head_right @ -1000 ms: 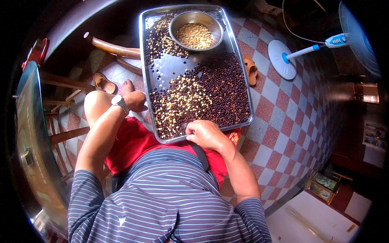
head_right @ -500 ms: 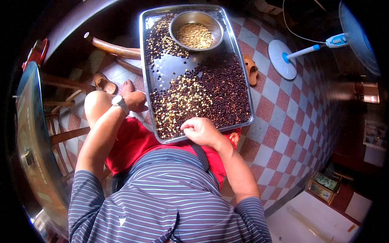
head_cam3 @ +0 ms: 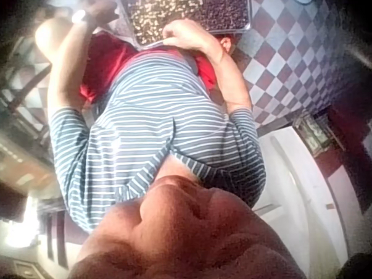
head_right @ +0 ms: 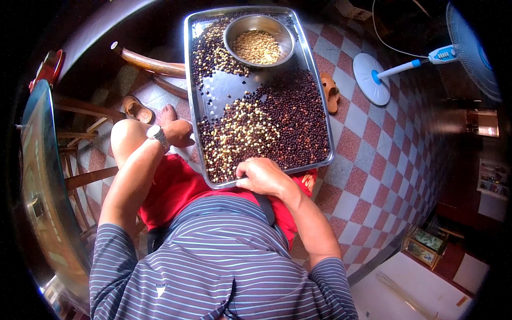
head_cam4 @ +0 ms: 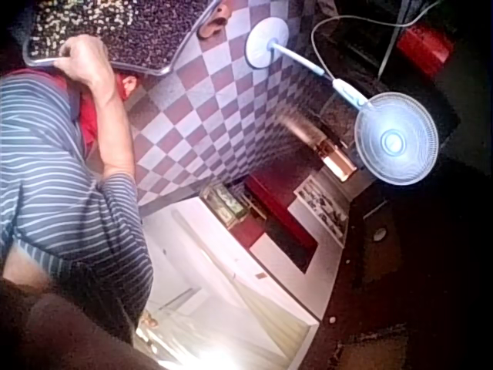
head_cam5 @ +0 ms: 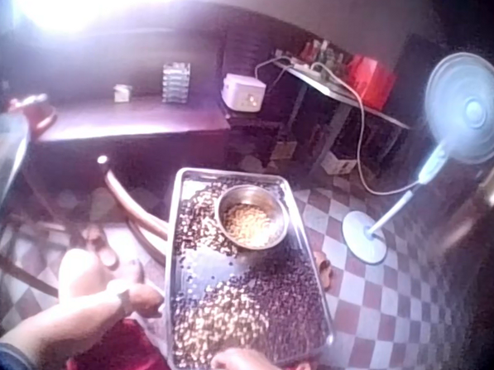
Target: The person sorts beans on a metal tray by hand, picking through and separating the beans into sections.
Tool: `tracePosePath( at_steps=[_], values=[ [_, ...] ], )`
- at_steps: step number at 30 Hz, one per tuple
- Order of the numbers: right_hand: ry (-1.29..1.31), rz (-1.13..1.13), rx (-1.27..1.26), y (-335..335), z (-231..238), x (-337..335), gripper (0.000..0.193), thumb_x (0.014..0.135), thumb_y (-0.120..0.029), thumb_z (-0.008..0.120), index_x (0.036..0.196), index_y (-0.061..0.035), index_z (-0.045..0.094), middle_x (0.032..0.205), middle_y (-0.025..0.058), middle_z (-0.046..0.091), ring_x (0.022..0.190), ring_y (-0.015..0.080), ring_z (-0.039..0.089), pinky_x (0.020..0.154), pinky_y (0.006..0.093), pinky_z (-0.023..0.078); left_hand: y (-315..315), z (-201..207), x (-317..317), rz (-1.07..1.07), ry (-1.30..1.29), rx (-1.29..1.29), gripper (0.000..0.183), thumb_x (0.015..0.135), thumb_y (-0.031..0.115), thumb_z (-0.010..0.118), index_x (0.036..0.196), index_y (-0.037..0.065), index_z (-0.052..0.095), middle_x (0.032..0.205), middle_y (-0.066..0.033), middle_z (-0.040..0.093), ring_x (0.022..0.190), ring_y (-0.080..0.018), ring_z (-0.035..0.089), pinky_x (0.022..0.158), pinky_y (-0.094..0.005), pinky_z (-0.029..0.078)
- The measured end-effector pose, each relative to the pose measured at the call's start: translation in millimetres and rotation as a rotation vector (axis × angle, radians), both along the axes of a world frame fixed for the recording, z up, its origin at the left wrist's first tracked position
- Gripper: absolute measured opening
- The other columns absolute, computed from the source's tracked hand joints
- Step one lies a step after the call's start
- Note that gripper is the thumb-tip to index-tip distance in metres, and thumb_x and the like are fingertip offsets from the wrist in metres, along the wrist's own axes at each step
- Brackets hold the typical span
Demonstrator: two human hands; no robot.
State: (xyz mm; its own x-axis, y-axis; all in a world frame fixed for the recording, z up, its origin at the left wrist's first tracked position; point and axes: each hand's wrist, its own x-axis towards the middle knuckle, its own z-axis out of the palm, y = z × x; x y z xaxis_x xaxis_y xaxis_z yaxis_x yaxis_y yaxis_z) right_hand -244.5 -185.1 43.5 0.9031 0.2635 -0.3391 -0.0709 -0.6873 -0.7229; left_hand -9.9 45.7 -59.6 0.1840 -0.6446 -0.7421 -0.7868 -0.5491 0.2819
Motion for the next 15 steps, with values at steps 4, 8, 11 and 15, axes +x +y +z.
tracePosePath(
  at_steps=[4,8,11,15],
  values=[
    [0.037,-0.042,0.041,-1,1,2,0.023,0.079,-0.022,0.075,0.089,-0.0029,0.069,0.083,0.0141,0.067,0.077,0.0298,0.066,0.071,0.0385,0.052,-1,-1,1,-0.011,0.003,-0.004,0.038,0.082,0.038,0.071,0.097,0.003,0.073,0.095,-0.0213,0.070,0.094,-0.0386,0.067,0.083,-0.0455,0.054],
    [0.091,-0.053,0.036,-2,6,5,0.019,0.082,-0.019,0.075,0.085,-0.0028,0.066,0.079,0.0078,0.067,0.072,0.0210,0.064,0.065,0.0343,0.050,-2,-2,5,-0.014,-0.012,-0.016,0.037,0.082,0.037,0.070,0.096,0.003,0.074,0.094,-0.0214,0.070,0.093,-0.0388,0.068,0.083,-0.0456,0.054],
    [0.291,-0.275,0.323,-9,6,6,0.017,0.086,-0.019,0.072,0.087,-0.0031,0.068,0.077,0.0045,0.066,0.072,0.0135,0.062,0.065,0.0301,0.049,-1,-5,3,-0.012,-0.041,-0.045,0.036,0.083,0.037,0.070,0.095,0.003,0.074,0.094,-0.0215,0.070,0.092,-0.0389,0.068,0.082,-0.0457,0.055],
    [0.412,-0.720,1.065,-24,-1,8,0.013,0.097,-0.008,0.054,0.102,-0.0020,0.064,0.084,0.0034,0.064,0.075,0.0099,0.059,0.063,0.0231,0.048,4,-9,4,0.010,-0.081,-0.094,0.036,0.083,0.036,0.070,0.095,0.003,0.075,0.093,-0.0216,0.071,0.092,-0.0390,0.069,0.082,-0.0458,0.055]
  ],
)
